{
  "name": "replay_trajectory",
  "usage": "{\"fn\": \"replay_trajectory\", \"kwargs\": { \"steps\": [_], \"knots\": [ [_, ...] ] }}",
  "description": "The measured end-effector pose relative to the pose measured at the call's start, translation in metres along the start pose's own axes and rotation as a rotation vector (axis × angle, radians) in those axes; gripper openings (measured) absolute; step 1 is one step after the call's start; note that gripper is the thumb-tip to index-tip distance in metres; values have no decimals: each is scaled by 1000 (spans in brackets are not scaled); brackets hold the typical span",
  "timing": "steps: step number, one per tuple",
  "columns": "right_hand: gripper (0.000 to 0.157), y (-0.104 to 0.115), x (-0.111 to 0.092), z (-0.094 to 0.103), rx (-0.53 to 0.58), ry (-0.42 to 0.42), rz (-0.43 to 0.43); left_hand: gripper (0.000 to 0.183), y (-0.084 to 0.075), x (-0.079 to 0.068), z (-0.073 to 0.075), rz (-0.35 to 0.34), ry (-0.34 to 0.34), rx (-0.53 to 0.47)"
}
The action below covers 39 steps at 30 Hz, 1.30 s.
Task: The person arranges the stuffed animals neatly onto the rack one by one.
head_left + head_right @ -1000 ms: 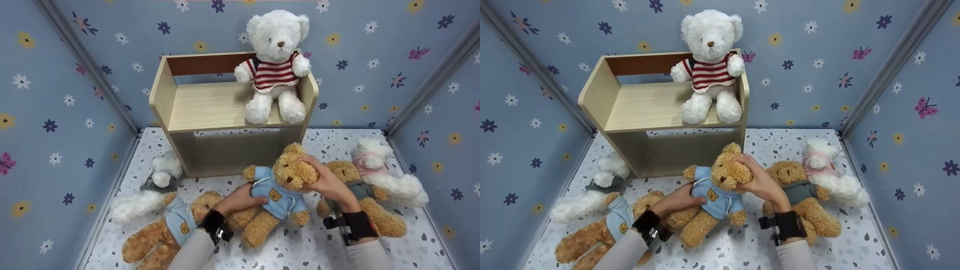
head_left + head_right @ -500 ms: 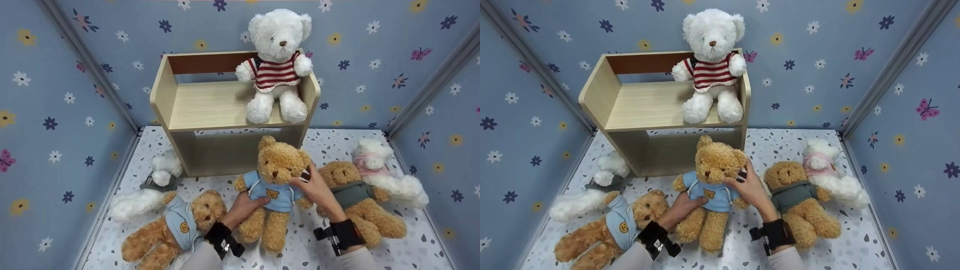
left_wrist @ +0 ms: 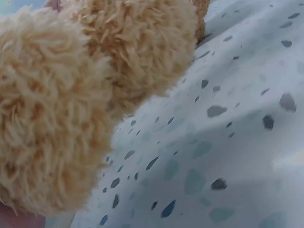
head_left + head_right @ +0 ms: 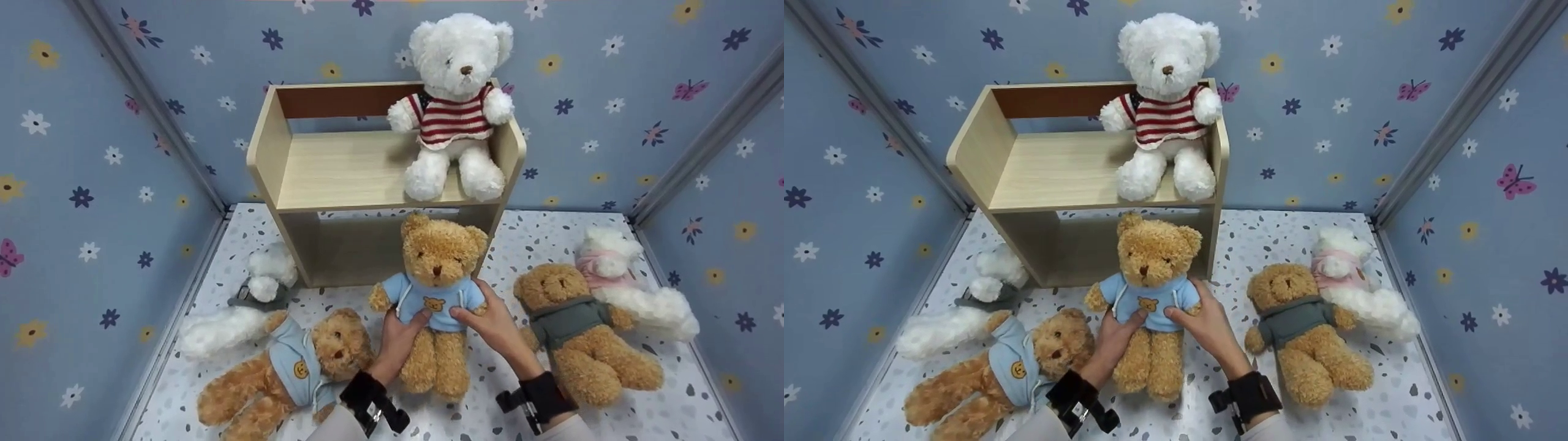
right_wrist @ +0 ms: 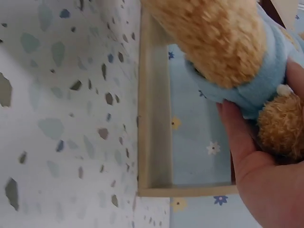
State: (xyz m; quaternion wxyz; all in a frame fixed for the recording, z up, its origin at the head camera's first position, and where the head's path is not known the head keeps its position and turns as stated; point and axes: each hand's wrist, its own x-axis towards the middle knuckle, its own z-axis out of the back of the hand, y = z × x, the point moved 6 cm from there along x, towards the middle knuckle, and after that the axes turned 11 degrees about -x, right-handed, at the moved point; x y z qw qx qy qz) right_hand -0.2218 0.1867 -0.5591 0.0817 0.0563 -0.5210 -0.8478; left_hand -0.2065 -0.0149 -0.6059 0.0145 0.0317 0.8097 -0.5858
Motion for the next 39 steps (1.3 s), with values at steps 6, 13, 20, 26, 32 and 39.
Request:
{"fn": "replay_trajectory", "kwargs": {
  "steps": [6,13,20,26,32,39],
  "knots": [
    [79,0,-5,13,-45,-43,-20,57,-4,-6,-2,72,123,36],
    [66,11,-4,25,-56,-35,23,77,-20,-4,0,187,152,125],
    [82,12,-6,20,-9,-49,23,68,-30,0,-3,122,100,96],
    [86,6,-8,18,50,-48,-11,69,-40,-1,-4,8,54,80],
    [59,14,-9,21,106,-12,94,52,-49,-3,-2,43,17,72],
    [62,11,-14,25,195,38,145,46,-69,-2,7,42,-35,100]
  ]
}}
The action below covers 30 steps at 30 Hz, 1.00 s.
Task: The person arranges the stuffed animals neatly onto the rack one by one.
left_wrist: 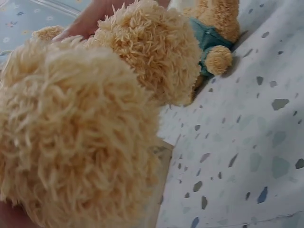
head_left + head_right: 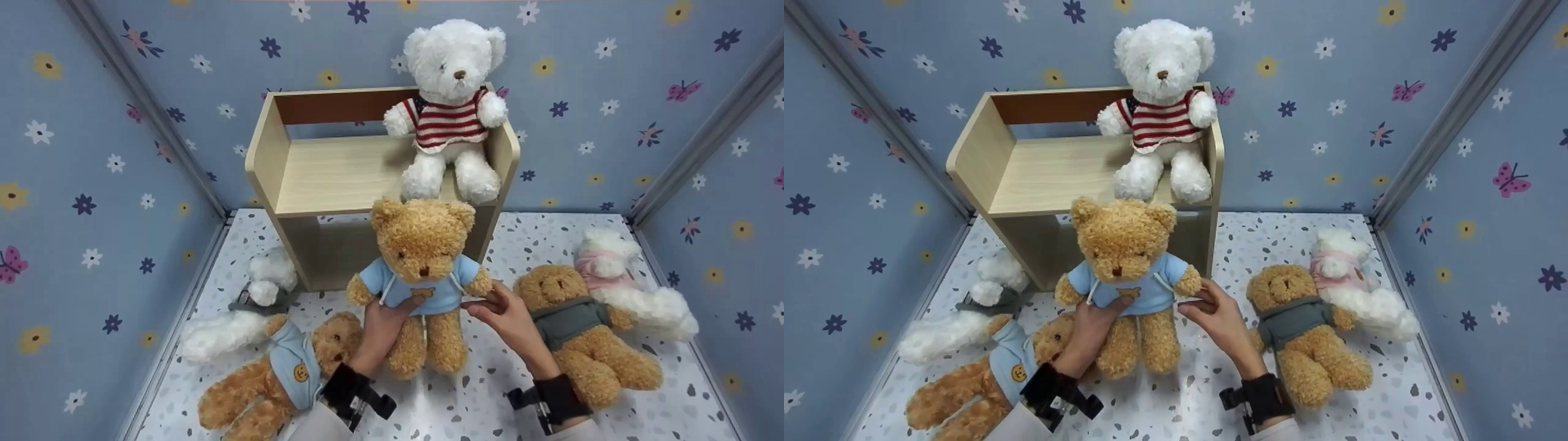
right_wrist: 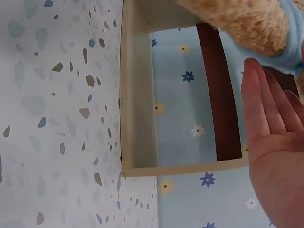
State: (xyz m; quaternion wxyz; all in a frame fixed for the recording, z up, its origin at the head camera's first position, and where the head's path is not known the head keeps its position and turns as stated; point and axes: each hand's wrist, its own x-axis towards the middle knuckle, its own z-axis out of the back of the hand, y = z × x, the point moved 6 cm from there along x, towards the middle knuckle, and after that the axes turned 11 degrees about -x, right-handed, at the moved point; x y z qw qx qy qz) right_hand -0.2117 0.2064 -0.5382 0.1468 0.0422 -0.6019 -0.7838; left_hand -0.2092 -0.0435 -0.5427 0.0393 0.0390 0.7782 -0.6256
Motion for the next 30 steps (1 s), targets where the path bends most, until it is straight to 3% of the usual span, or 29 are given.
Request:
{"fn": "replay_trajectory", "kwargs": {
  "steps": [5,7,10,15,17,21,30],
  "knots": [
    [48,-3,-1,8,1,-20,47,37,-29,1,10,-98,-59,18],
    [46,-4,-1,11,-12,-28,55,48,-43,1,12,-161,-67,11],
    [43,-6,-1,14,-32,-45,46,68,-68,3,14,-279,-60,2],
    [38,-8,-2,15,-55,-62,44,69,-117,15,20,-487,-53,-36],
    [36,-9,-2,16,-72,-72,47,61,-132,21,25,-494,-90,-31],
    [33,-11,-2,17,-107,-84,50,53,-152,33,35,-423,-185,-3],
    [31,-17,-2,15,-146,-71,43,71,-193,58,42,-515,-212,-16]
  ]
}}
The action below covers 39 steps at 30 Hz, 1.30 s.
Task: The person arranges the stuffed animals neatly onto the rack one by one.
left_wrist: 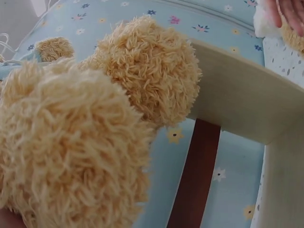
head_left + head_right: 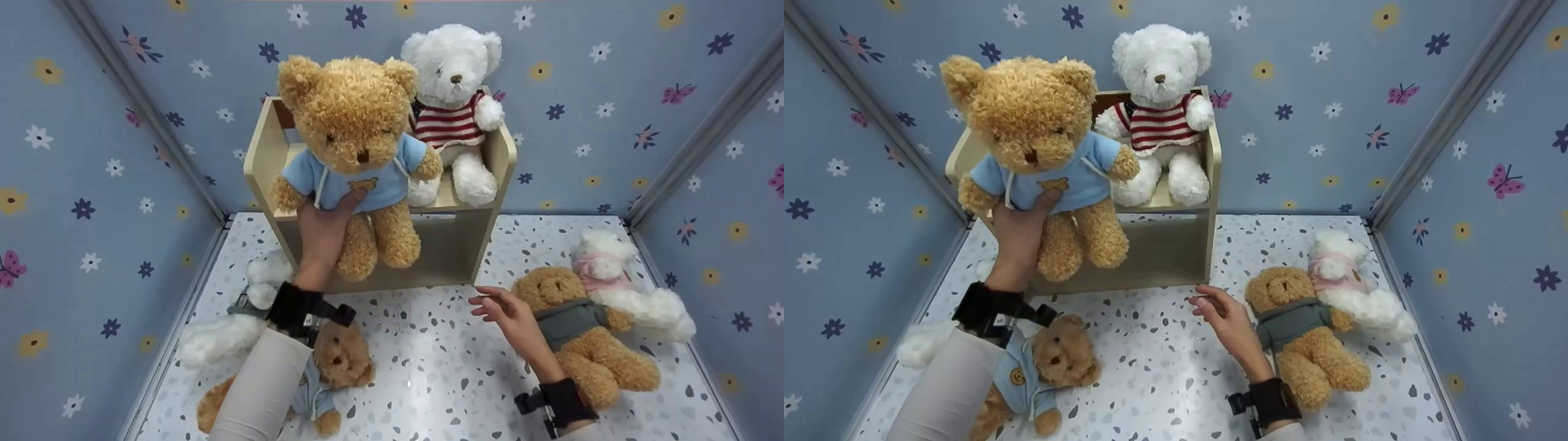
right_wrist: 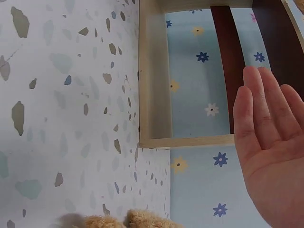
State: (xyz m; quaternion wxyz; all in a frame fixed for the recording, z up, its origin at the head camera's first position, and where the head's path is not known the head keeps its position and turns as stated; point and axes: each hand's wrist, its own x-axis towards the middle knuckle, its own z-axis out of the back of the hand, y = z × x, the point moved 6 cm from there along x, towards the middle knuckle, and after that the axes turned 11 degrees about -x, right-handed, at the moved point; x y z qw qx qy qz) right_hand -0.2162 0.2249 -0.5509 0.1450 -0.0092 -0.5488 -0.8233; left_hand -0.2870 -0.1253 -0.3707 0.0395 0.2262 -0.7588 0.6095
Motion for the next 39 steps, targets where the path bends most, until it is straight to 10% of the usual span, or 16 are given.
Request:
{"fn": "replay_trajectory", "kwargs": {
  "steps": [15,26,39],
  "knots": [
    [29,-9,-3,-7,-15,14,-71,96,-14,69,0,58,-34,-18],
    [30,-10,-1,-10,-5,27,-29,68,1,106,-1,202,-154,-104],
    [30,-19,-2,-11,-22,34,-41,86,22,125,-27,307,-44,65]
  ]
}}
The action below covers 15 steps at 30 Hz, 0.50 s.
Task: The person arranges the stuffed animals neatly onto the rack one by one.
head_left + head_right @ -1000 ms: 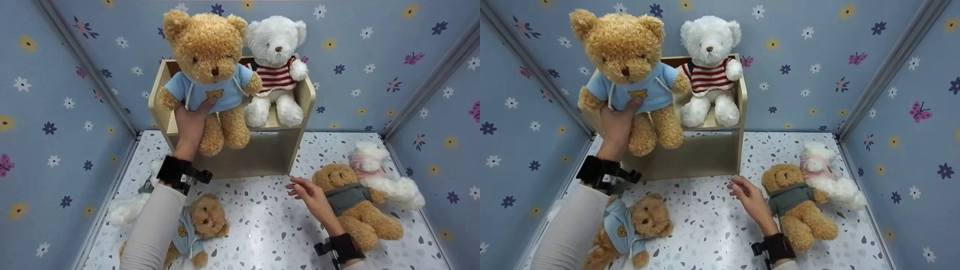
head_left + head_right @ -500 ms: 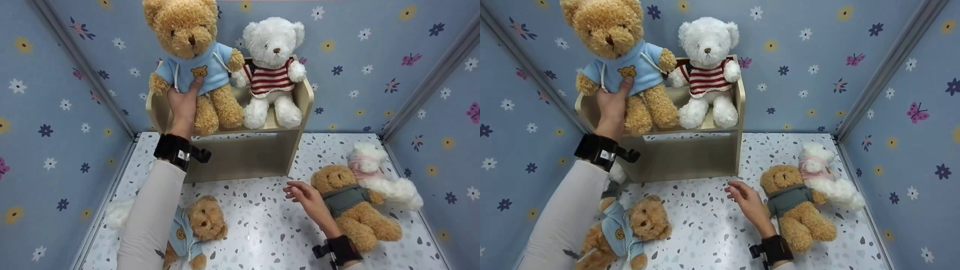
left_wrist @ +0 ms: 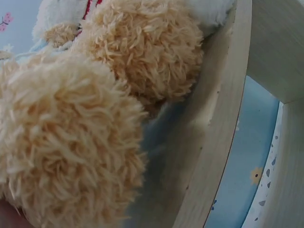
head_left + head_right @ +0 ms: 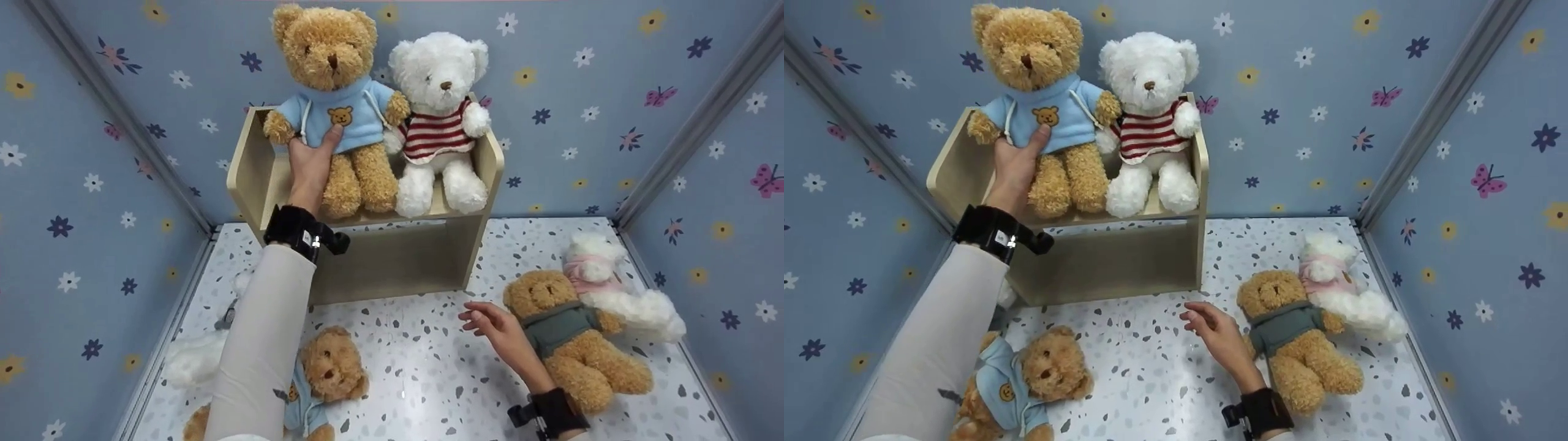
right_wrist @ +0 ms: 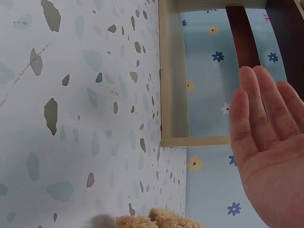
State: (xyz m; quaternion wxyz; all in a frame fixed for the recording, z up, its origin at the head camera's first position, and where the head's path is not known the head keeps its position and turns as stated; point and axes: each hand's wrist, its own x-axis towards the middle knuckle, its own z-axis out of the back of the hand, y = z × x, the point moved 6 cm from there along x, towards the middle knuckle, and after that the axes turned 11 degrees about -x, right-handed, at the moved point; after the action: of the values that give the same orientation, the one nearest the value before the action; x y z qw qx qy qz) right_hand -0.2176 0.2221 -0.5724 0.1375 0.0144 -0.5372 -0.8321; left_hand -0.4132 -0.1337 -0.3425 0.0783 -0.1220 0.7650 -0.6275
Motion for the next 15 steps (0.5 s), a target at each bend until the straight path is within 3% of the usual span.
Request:
{"fn": "replay_trajectory", "kwargs": {
  "steps": [6,12,15],
  "knots": [
    [30,0,0,1,-3,0,0,73,1,3,-10,-61,83,19],
    [30,2,1,1,-11,-1,15,64,7,4,-11,-35,19,250],
    [29,4,0,0,-11,-7,19,62,8,3,-11,-49,-15,316]
  ]
}}
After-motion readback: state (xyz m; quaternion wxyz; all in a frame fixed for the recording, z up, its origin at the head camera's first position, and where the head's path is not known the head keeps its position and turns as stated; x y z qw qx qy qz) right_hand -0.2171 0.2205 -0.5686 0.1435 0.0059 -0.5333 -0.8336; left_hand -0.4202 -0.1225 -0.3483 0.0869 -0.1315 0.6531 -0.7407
